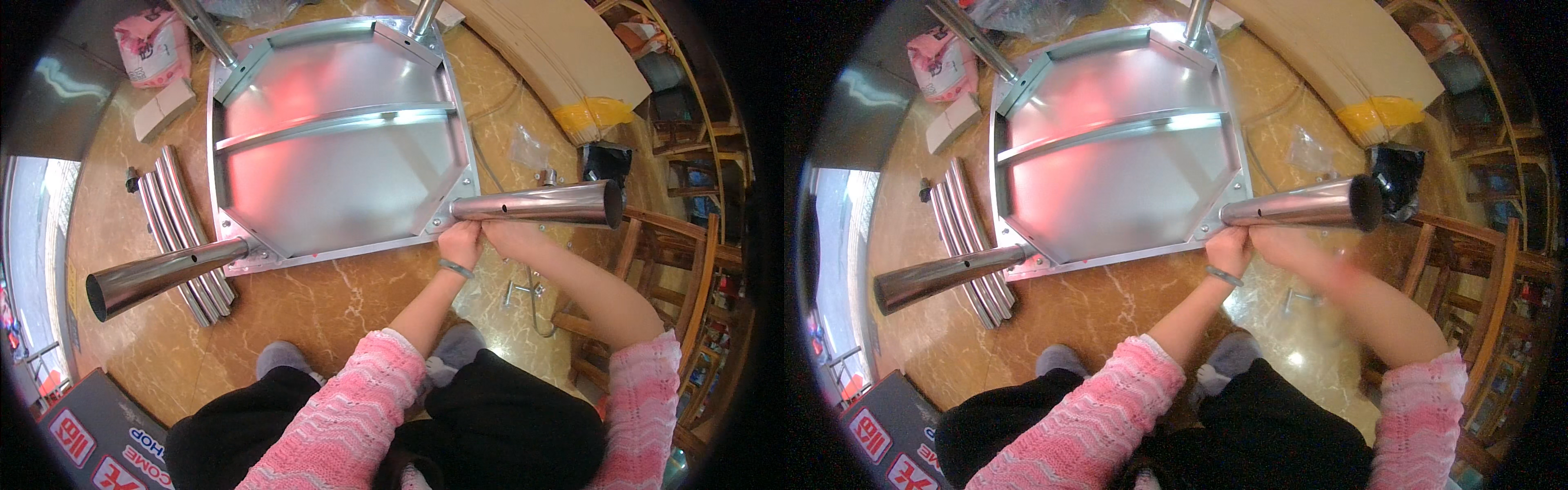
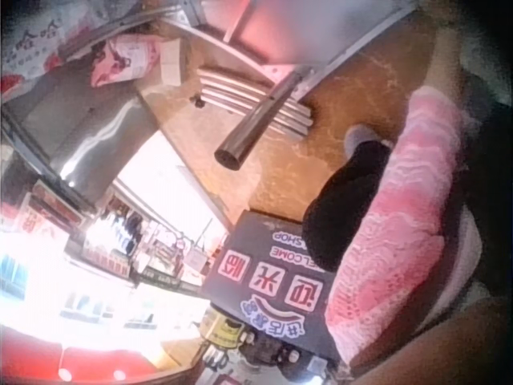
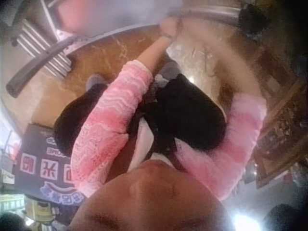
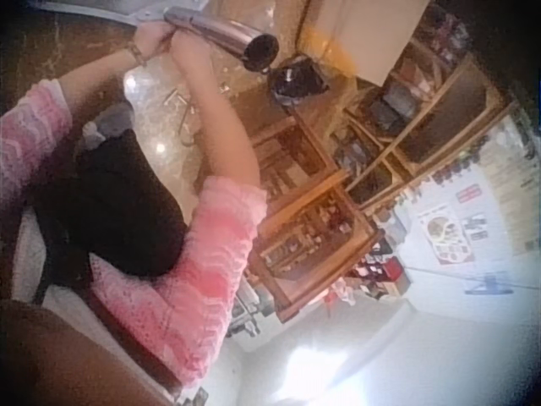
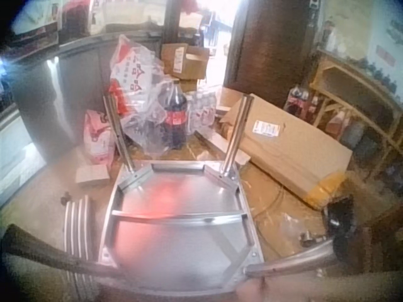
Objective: The person assembles a metal frame by attaching cylindrical legs to a rectangular base using bolts and nuts. They sort hardware, insert bolts through pre-drilled holes, and tighten them by hand.
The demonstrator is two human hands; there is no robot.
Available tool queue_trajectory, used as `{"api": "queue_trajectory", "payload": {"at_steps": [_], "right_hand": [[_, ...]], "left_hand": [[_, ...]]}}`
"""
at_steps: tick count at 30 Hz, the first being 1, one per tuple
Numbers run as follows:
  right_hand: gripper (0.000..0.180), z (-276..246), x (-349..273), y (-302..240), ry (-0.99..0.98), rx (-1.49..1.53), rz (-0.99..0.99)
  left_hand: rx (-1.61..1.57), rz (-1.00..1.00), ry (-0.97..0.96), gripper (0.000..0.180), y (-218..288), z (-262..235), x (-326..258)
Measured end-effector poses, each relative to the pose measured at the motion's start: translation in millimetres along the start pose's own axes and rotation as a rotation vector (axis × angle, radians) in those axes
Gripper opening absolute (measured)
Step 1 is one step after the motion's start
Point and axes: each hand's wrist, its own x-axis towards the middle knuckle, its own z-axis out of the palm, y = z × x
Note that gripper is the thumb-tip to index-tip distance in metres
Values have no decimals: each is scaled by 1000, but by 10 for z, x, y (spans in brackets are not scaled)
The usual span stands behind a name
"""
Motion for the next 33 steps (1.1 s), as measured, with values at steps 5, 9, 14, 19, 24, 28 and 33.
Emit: {"api": "queue_trajectory", "payload": {"at_steps": [5,9,14,19,24,28,33], "right_hand": [[22,156,30,50,-66,288,245],[21,165,21,182,-167,1425,795],[28,72,-92,124,-7,460,379],[37,-2,-37,78,-242,10,201],[28,95,111,-88,-103,485,597],[22,95,108,-141,-40,739,670],[20,-9,-13,-115,24,29,85]], "left_hand": [[-34,-69,-19,12,23,-38,-29],[-57,-120,55,14,58,-1,-37],[-28,-41,82,14,8,56,-42],[21,-45,57,14,3,30,-52],[-97,-131,118,10,88,5,-45],[-101,-198,41,11,90,4,-46],[11,-131,21,16,24,23,-44]]}}
